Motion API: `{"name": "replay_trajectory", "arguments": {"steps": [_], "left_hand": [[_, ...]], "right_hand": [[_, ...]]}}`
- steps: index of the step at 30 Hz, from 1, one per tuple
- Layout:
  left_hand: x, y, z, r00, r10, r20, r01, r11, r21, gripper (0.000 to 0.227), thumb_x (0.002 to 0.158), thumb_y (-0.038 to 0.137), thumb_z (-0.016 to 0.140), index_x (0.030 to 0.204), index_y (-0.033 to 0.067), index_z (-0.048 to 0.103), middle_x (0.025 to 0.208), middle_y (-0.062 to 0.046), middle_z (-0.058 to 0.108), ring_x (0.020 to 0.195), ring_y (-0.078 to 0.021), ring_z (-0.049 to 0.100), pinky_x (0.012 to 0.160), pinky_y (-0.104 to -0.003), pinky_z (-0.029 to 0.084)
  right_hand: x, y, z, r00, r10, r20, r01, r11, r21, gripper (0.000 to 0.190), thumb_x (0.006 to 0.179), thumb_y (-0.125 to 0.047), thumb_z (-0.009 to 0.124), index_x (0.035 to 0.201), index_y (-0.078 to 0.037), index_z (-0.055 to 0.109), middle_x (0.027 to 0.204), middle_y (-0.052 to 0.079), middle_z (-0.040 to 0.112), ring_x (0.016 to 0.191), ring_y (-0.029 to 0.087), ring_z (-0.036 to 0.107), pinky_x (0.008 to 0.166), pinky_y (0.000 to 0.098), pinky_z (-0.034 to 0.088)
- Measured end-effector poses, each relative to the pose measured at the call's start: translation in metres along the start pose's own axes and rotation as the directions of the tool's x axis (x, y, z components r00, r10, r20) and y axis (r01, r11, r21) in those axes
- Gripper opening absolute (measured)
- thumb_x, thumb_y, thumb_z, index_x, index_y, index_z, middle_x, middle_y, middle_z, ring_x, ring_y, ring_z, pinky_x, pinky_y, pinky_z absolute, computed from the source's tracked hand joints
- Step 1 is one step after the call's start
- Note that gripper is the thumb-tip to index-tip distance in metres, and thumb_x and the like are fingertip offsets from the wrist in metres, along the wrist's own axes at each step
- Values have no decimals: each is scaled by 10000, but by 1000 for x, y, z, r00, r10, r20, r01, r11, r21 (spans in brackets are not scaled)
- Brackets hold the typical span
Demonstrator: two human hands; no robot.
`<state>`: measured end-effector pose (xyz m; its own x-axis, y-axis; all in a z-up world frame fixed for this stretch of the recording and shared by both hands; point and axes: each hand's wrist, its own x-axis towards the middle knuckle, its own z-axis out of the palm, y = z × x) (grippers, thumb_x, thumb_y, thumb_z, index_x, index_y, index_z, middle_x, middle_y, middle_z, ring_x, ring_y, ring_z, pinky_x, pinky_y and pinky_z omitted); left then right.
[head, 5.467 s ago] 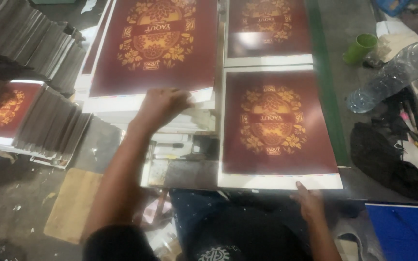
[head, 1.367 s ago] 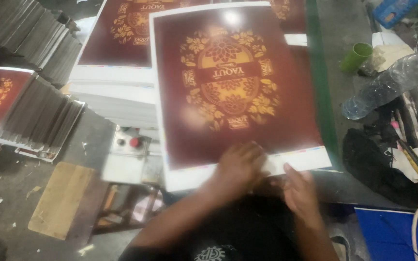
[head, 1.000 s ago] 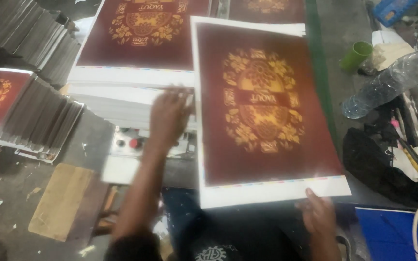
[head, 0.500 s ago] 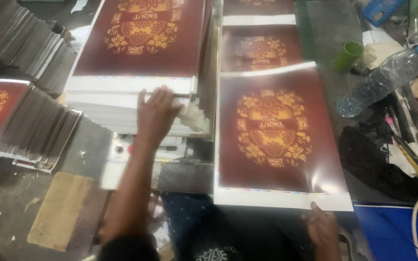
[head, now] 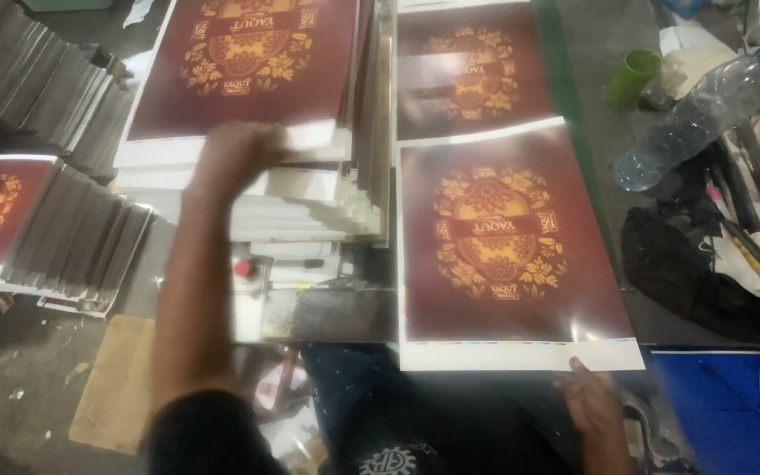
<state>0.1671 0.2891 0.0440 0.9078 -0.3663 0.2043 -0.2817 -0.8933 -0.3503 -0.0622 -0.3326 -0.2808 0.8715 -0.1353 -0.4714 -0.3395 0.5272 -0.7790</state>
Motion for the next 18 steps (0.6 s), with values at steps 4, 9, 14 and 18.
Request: {"name": "replay_trajectory", "arguments": {"steps": [4, 9, 14, 18], "left_hand": [[1, -7, -27, 959, -134, -249, 92, 981, -174, 235, 1119, 132, 594, 893, 134, 662, 670, -18, 588, 493, -122, 554, 426, -275, 475], [-22, 43, -60, 868, -129, -480, 77, 989, -127, 219, 1089, 82, 615, 875, 128, 603, 666, -38, 552, 551, -137, 542, 470, -317, 459], [-56, 123, -52, 863, -180, -472, 88, 974, -210, 199, 1083, 141, 637, 889, 119, 603, 675, -23, 600, 521, -109, 542, 397, -269, 424], [-78, 169, -68, 819, -260, -512, 89, 938, -334, 155, 1072, 191, 627, 945, 101, 627, 748, -37, 664, 578, -129, 596, 437, -293, 450]], "right_hand": [[-10, -6, 10, 1000, 2, -3, -3, 1000, -9, 389, 965, -116, 608, 1330, -18, 516, 1150, 132, 648, 915, 221, 683, 656, 342, 592], [-4, 4, 9, 993, 33, -117, -40, 998, -54, 415, 963, -114, 620, 1351, -24, 506, 1162, 110, 637, 927, 208, 668, 651, 343, 595], [4, 16, 3, 982, 84, -171, -103, 989, -109, 403, 984, -143, 636, 1340, -2, 511, 1145, 111, 632, 917, 213, 650, 667, 359, 587], [-5, 10, 27, 995, 51, -86, -64, 987, -149, 374, 974, -179, 640, 1277, 17, 541, 1087, 117, 648, 874, 221, 673, 671, 356, 586]]}}
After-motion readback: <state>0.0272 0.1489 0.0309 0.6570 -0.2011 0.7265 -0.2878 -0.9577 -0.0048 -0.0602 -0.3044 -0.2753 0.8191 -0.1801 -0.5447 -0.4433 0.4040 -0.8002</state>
